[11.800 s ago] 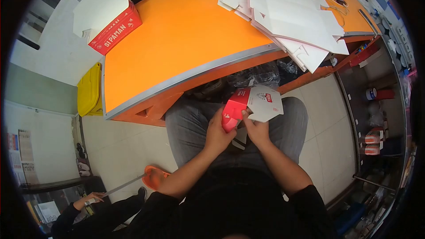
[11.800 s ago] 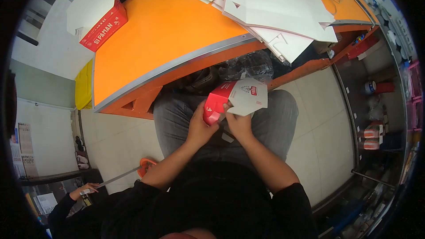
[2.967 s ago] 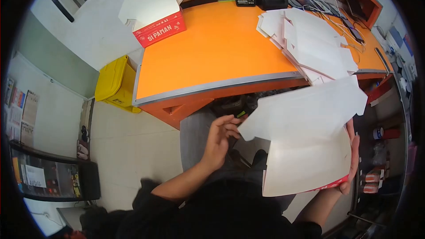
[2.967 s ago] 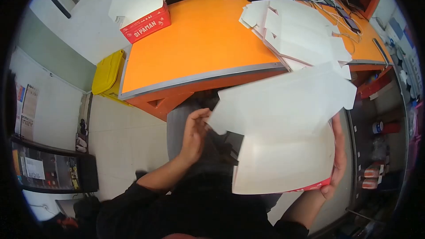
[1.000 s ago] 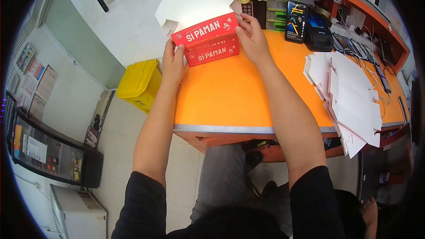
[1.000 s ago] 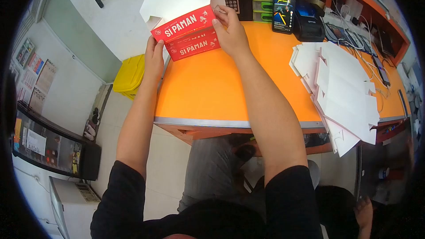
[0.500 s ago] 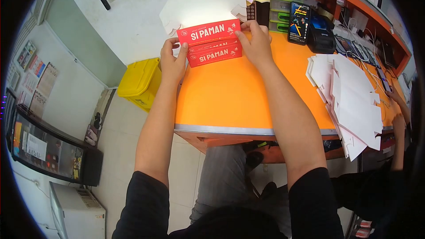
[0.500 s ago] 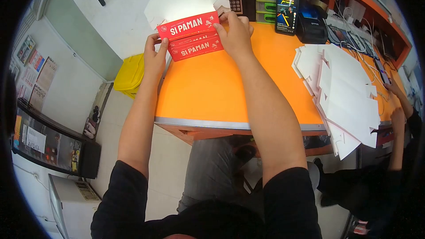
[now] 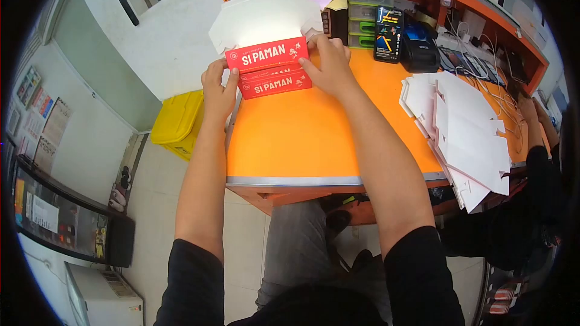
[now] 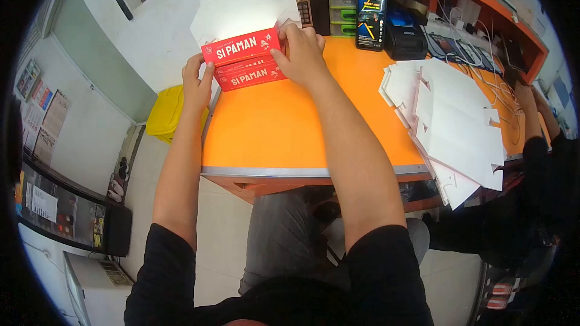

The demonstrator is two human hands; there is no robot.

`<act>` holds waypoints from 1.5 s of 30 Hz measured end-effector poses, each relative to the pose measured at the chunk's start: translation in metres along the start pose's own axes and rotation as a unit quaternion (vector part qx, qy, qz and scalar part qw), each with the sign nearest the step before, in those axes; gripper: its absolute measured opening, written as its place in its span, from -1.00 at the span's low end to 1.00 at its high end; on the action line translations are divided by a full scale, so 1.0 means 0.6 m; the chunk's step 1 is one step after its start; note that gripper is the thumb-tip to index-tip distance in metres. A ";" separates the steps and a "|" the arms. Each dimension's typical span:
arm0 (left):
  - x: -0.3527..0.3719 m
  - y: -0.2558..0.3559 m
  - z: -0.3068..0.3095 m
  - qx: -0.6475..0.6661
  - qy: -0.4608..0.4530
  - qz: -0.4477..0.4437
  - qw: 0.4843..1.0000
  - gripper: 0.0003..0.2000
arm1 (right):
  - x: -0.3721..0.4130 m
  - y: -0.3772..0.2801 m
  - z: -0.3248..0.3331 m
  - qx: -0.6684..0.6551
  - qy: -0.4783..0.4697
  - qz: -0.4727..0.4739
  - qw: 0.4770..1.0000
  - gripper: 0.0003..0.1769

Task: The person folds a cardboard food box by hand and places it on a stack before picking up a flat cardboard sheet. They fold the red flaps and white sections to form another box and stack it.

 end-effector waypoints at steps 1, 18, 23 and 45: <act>-0.003 -0.003 -0.001 0.002 -0.011 -0.001 1.000 -0.77 | -0.002 0.000 0.001 -0.006 -0.004 0.007 1.000 -0.59; -0.048 -0.045 -0.004 0.041 -0.185 -0.030 0.981 -0.71 | -0.024 0.008 0.004 -0.058 -0.059 0.084 0.993 -0.71; -0.048 -0.058 -0.019 0.069 -0.206 -0.015 0.976 -0.68 | -0.023 0.019 0.001 -0.042 -0.062 0.071 0.995 -0.77; -0.015 -0.031 -0.049 0.216 -0.109 0.092 0.966 -0.48 | 0.000 0.013 0.000 -0.152 -0.047 -0.022 0.987 -0.34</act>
Point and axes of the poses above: each hand's wrist, its own x-axis away from the middle knuckle, its own z-axis out of the back of the hand, y = z × x, the point moved 7 cm from there along -x, towards the middle knuckle, and after that the axes turned 13 degrees about -x, right-handed, at the moved point
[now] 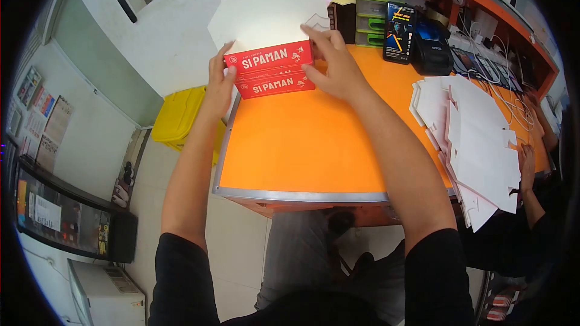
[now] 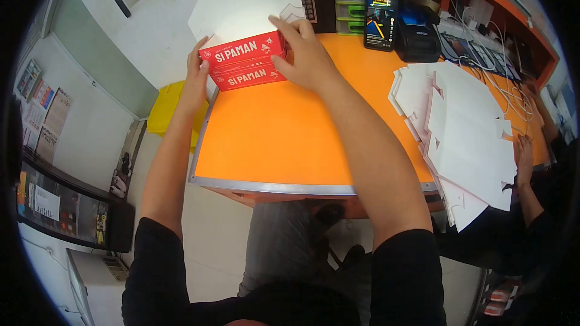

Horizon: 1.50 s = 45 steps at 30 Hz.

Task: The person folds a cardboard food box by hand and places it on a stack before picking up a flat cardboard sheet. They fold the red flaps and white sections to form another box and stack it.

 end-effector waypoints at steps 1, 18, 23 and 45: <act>0.003 -0.001 -0.004 -0.037 0.007 -0.020 0.999 -0.49 | 0.002 -0.009 -0.003 0.050 -0.009 0.037 0.998 -0.29; 0.014 0.007 0.000 -0.125 0.010 -0.070 0.990 -0.36 | 0.008 0.003 -0.003 0.104 -0.042 0.032 0.993 -0.52; 0.024 0.003 -0.002 -0.108 0.015 -0.047 0.993 -0.52 | 0.009 0.003 -0.006 0.133 -0.043 0.047 0.989 -0.56; 0.027 0.009 -0.003 -0.138 0.029 -0.084 0.986 -0.75 | 0.015 0.005 -0.004 0.147 -0.022 0.024 0.989 -0.63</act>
Point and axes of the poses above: each hand's wrist, its own x-axis away from the middle knuckle, its own z-axis out of the back of the hand, y = z × x, the point moved 7 cm from there along -x, towards the middle knuckle, and after that the axes turned 13 degrees about -x, right-handed, at the moved point
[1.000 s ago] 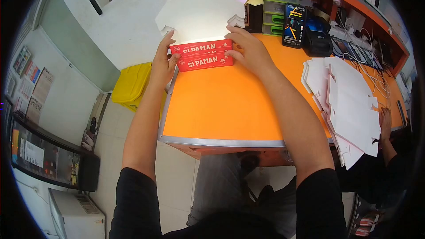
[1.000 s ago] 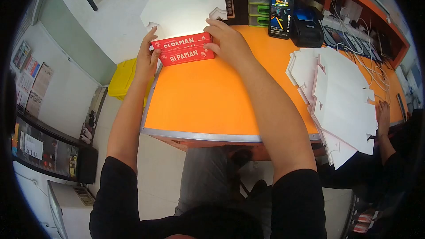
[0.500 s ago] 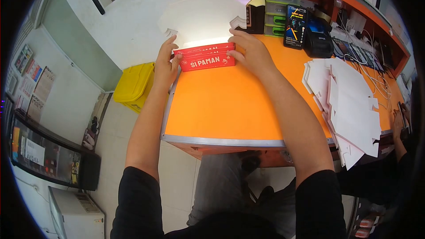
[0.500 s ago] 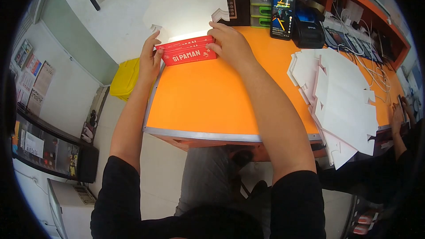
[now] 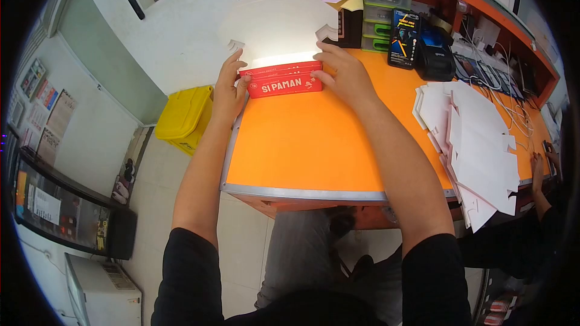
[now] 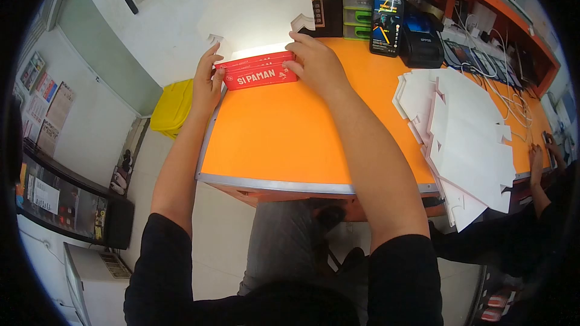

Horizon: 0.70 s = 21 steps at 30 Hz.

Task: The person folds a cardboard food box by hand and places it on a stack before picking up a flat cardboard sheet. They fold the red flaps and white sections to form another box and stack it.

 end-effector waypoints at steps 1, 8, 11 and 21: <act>0.000 0.001 0.000 0.000 0.003 -0.005 1.000 -0.75 | 0.000 0.000 -0.001 -0.001 0.002 0.000 1.000 -0.62; 0.000 -0.002 -0.010 -0.013 -0.004 -0.009 1.000 -0.70 | -0.002 0.008 -0.005 -0.014 -0.002 -0.016 1.000 -0.57; 0.002 0.012 -0.011 -0.012 -0.025 -0.008 1.000 -0.53 | 0.004 0.006 0.001 -0.031 0.032 0.000 0.999 -0.46; 0.009 0.014 -0.051 0.109 -0.132 0.120 0.978 0.02 | 0.018 0.114 -0.065 -0.318 -0.014 -0.192 0.928 -0.40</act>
Point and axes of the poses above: each hand's wrist, its own x-axis away from the middle knuckle, its own z-axis out of the back of the hand, y = z × x, the point moved 7 cm from there along -x, towards the middle knuckle, and after that the axes turned 13 degrees about -x, right-handed, at the moved point
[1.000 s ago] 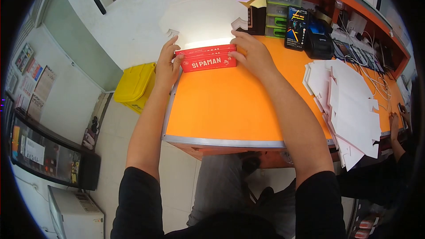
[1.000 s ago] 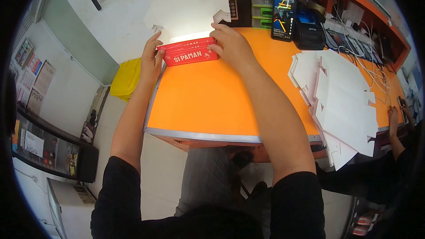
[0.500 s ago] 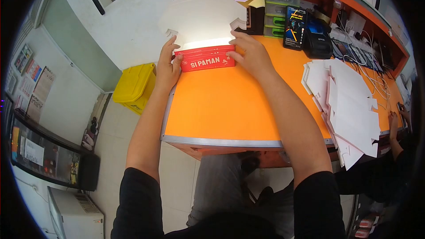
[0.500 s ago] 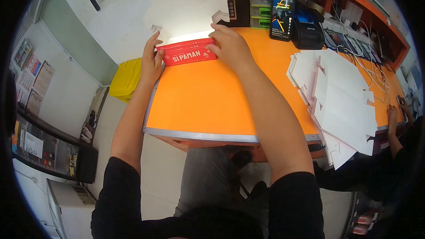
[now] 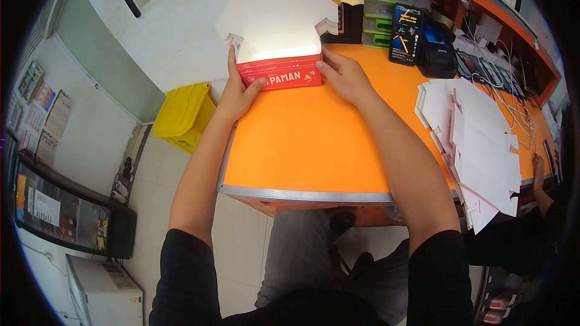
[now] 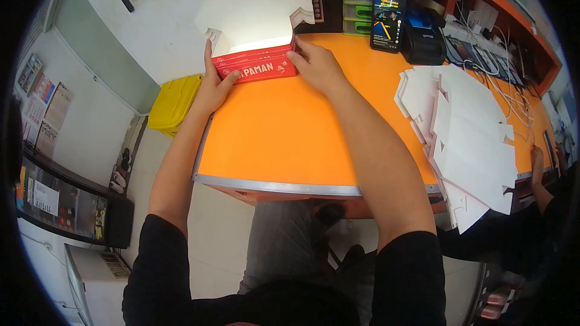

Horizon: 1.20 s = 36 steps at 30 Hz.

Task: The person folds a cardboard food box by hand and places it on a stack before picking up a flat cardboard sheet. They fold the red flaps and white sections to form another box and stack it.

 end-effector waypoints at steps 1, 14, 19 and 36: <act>0.001 0.000 -0.002 0.008 -0.007 0.006 1.000 0.04 | -0.001 0.001 -0.003 -0.020 0.003 -0.008 1.000 -0.42; 0.016 0.019 0.008 -0.085 -0.004 -0.024 0.996 0.12 | 0.009 -0.013 0.002 0.052 0.082 -0.065 0.993 -0.44; 0.089 0.057 0.067 0.183 0.091 0.019 0.979 0.10 | 0.044 -0.087 -0.024 -0.054 -0.004 -0.083 0.995 -0.51; 0.013 0.141 0.004 0.482 0.110 -0.012 0.869 -0.16 | 0.065 -0.143 -0.079 -0.341 0.004 -0.027 0.940 -0.53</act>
Point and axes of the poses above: each hand's wrist, its own x-axis away from the middle knuckle, its own z-axis out of the back of the hand, y = z × x, the point moved 7 cm from there along -x, towards the middle knuckle, and after that the axes turned 13 degrees about -x, right-handed, at the moved point
